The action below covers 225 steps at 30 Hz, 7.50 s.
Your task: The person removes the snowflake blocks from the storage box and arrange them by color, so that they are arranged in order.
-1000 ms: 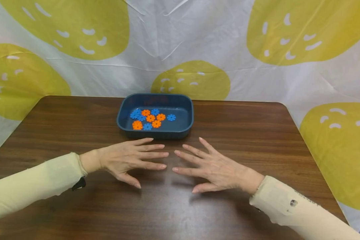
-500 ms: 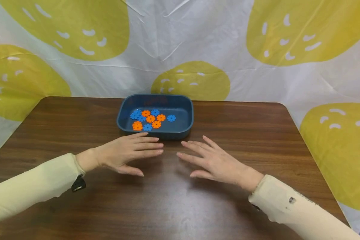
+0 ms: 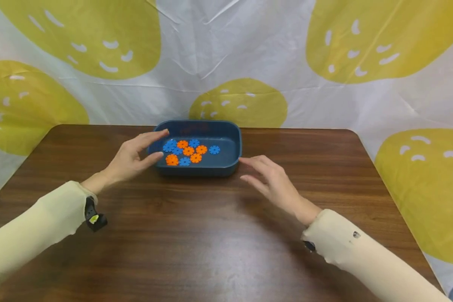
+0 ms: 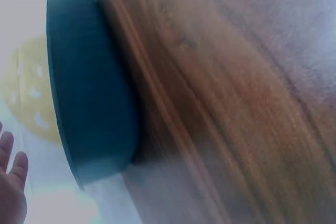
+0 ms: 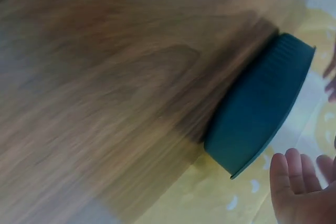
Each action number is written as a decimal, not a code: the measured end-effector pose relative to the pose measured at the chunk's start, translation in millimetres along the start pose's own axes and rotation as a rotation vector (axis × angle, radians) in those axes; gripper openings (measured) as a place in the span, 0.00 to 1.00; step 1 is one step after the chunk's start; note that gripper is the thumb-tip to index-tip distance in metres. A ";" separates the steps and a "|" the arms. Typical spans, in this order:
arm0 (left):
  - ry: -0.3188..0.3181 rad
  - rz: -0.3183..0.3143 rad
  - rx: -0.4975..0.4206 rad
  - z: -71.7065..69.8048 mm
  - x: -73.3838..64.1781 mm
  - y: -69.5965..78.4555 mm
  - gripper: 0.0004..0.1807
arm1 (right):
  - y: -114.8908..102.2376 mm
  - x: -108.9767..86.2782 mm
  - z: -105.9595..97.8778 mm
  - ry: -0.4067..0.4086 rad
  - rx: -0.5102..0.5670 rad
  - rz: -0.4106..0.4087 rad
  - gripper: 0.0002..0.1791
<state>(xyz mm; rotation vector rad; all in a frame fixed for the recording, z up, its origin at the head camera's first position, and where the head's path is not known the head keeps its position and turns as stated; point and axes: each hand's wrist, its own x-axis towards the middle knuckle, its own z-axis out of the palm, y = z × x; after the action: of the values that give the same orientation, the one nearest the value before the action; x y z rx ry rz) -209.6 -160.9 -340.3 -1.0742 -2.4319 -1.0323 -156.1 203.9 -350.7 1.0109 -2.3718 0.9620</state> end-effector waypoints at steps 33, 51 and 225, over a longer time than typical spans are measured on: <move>0.195 -0.714 -0.077 13.9 3.0 -51.1 0.29 | 19.5 84.2 34.8 0.260 0.775 0.767 0.21; 0.212 -0.755 -0.113 23.8 7.0 -47.9 0.27 | 18.4 109.7 59.2 0.254 0.791 0.882 0.20; 0.262 -0.724 -0.059 28.8 5.9 -58.0 0.23 | 36.8 132.1 107.7 -0.177 0.060 1.060 0.11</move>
<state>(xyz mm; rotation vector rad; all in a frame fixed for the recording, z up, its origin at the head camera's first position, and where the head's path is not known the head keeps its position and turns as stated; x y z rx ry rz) -255.4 -164.3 -386.4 -0.0172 -2.6085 -1.3404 -279.9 82.1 -365.3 -0.2759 -3.0469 1.2861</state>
